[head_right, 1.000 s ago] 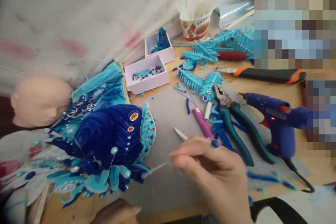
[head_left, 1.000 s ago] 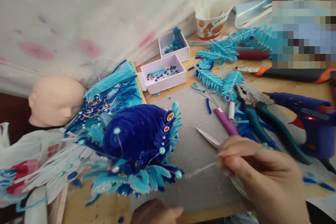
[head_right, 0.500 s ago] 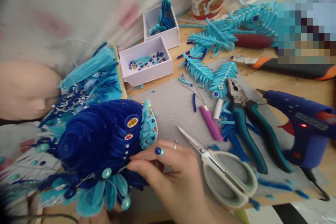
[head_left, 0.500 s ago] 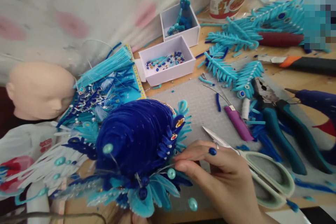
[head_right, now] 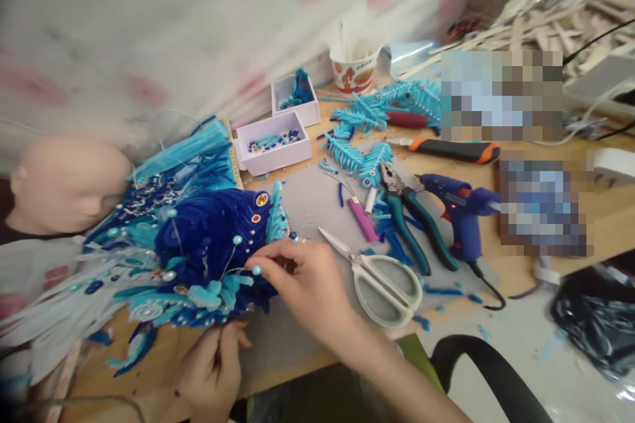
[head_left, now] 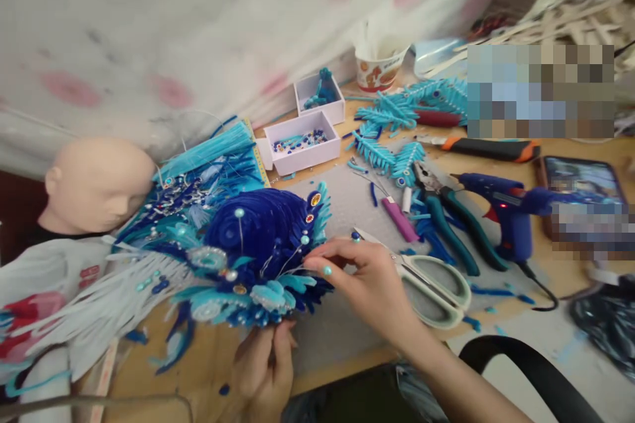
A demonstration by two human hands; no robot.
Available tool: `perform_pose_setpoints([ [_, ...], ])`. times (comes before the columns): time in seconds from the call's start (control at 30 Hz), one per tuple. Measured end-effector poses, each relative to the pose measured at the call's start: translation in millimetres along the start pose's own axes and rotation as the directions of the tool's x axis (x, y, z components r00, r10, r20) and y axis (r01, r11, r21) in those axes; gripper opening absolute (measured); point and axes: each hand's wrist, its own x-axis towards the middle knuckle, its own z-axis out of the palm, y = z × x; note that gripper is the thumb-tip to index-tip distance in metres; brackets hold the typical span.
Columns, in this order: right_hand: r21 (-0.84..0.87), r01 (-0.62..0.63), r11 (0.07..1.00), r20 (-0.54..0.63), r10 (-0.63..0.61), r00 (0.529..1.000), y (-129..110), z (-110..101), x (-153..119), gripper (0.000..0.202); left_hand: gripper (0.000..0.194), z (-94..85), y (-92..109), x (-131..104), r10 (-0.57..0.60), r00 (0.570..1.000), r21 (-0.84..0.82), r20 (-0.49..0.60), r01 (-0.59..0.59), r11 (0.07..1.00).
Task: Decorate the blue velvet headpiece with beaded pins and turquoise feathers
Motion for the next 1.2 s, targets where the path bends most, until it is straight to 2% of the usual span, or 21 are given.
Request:
perform_pose_setpoints([
  [0.1, 0.019, 0.000, 1.000, -0.034, 0.000, 0.999, 2.5, 4.2, 1.1, 0.014, 0.026, 1.4, -2.1, 2.6, 0.056, 0.998, -0.049, 0.011, -0.056, 0.997],
  [0.27, -0.098, 0.026, 0.995, 0.083, -0.018, 0.996, 8.5, 9.3, 8.5, 0.018, 0.027, 7.2, -4.1, 4.1, 0.087, 0.996, -0.070, -0.013, -0.088, 0.994],
  [0.47, -0.102, 0.066, 0.993, 0.141, -0.051, 0.989, 10.9, 4.7, 10.7, 0.013, 0.027, 12.8, -4.3, 3.3, 0.107, 0.994, -0.086, -0.036, -0.110, 0.990],
  [0.63, -0.087, 0.103, 0.991, 0.149, -0.089, 0.985, 9.9, 3.1, 14.2, 0.018, 0.028, 15.5, -5.6, 3.2, 0.095, 0.992, -0.111, -0.080, -0.103, 0.988],
  [0.9, -0.092, 0.080, 0.993, 0.153, -0.065, 0.986, 6.6, 11.9, 13.5, 0.033, 0.028, 19.8, -9.3, -0.1, -0.068, 0.972, -0.233, -0.223, 0.015, 0.972],
  [0.97, -0.102, 0.073, 0.992, 0.144, -0.057, 0.988, 6.7, 12.0, 13.6, 0.035, 0.029, 20.5, -9.6, -1.6, -0.145, 0.942, -0.279, -0.302, 0.058, 0.959],
  [1.07, -0.127, 0.064, 0.990, 0.156, -0.044, 0.987, 6.1, 10.2, 14.4, 0.035, 0.024, 24.2, -11.6, -2.1, -0.274, 0.874, -0.355, -0.401, 0.128, 0.926],
  [1.13, -0.140, 0.061, 0.988, 0.171, -0.037, 0.985, 5.2, 8.4, 14.5, 0.033, 0.025, 26.9, -12.9, -0.8, -0.337, 0.852, -0.408, -0.401, 0.163, 0.898],
  [1.2, -0.148, 0.059, 0.987, 0.181, -0.031, 0.983, 4.7, 6.8, 14.1, 0.031, 0.027, 28.4, -13.3, 1.0, -0.375, 0.851, -0.453, -0.369, 0.188, 0.871],
])
